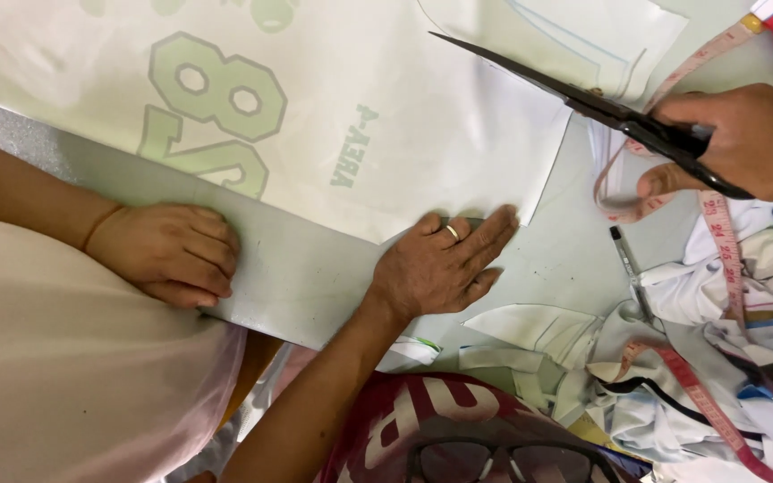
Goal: The person lays a white jersey on a table and uses a measuring tape and a pen to mark cutting lines. They then use large shears to cut the fabric along the marked lines, removing the excess material to shape the garment.
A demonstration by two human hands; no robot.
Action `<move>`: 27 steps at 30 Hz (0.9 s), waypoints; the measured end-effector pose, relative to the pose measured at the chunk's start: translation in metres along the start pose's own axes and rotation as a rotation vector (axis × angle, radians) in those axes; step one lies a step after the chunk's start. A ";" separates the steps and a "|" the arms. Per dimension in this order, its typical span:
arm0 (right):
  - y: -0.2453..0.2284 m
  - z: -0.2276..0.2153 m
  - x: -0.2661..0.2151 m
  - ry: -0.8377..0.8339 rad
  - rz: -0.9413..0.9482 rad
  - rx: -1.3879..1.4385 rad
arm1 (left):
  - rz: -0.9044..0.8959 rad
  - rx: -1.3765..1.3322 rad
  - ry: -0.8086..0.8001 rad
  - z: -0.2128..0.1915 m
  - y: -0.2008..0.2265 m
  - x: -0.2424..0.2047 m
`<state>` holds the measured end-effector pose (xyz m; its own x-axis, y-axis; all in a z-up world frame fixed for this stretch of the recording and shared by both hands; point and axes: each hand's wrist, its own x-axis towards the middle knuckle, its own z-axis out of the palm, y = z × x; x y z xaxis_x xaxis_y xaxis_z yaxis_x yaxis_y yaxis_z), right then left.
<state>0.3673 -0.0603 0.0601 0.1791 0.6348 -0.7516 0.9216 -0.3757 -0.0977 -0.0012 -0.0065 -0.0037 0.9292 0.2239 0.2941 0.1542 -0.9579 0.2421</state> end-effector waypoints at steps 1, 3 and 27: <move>0.000 0.002 0.000 0.026 -0.004 -0.009 | 0.004 -0.006 0.012 -0.001 -0.001 0.001; -0.003 0.002 -0.003 0.050 -0.008 -0.020 | 0.005 -0.014 0.025 -0.002 -0.002 0.001; -0.098 -0.012 -0.032 0.014 0.204 0.529 | 0.000 -0.016 0.011 -0.001 0.000 0.001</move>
<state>0.2755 -0.0354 0.1017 0.3432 0.5219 -0.7809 0.5703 -0.7764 -0.2682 -0.0004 -0.0060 -0.0028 0.9256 0.2255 0.3040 0.1483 -0.9550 0.2569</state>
